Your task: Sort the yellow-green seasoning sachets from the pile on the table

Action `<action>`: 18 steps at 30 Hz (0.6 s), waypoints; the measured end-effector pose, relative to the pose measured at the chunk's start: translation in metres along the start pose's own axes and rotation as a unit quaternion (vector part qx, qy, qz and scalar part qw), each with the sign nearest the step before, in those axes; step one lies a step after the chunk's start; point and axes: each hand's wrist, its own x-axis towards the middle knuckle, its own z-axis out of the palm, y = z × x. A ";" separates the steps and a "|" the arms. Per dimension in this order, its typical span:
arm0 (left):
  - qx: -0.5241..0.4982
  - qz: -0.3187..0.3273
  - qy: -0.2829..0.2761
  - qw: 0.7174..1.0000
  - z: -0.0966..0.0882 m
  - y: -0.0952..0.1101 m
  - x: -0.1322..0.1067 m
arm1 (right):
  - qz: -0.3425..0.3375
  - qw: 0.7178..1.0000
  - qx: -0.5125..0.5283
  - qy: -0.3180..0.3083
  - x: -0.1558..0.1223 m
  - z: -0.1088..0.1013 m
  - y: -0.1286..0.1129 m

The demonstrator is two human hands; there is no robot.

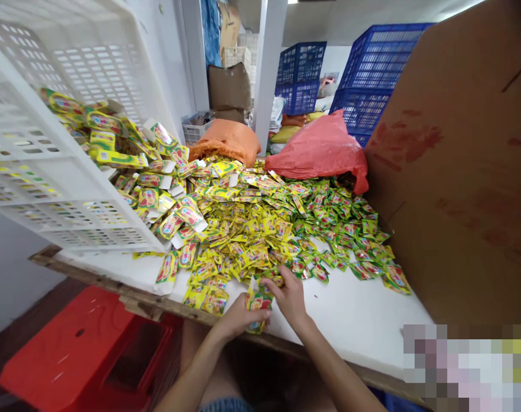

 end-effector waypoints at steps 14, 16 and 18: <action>0.033 0.016 -0.045 0.998 -0.005 0.001 0.004 | -0.139 0.961 -0.133 -0.196 0.024 -0.029 0.011; 0.035 0.011 -0.042 0.998 -0.005 -0.001 0.004 | -0.142 0.956 -0.143 -0.215 0.028 -0.028 0.008; 0.039 0.009 -0.035 0.999 -0.006 -0.002 0.004 | -0.143 0.951 -0.171 -0.213 0.030 -0.023 0.005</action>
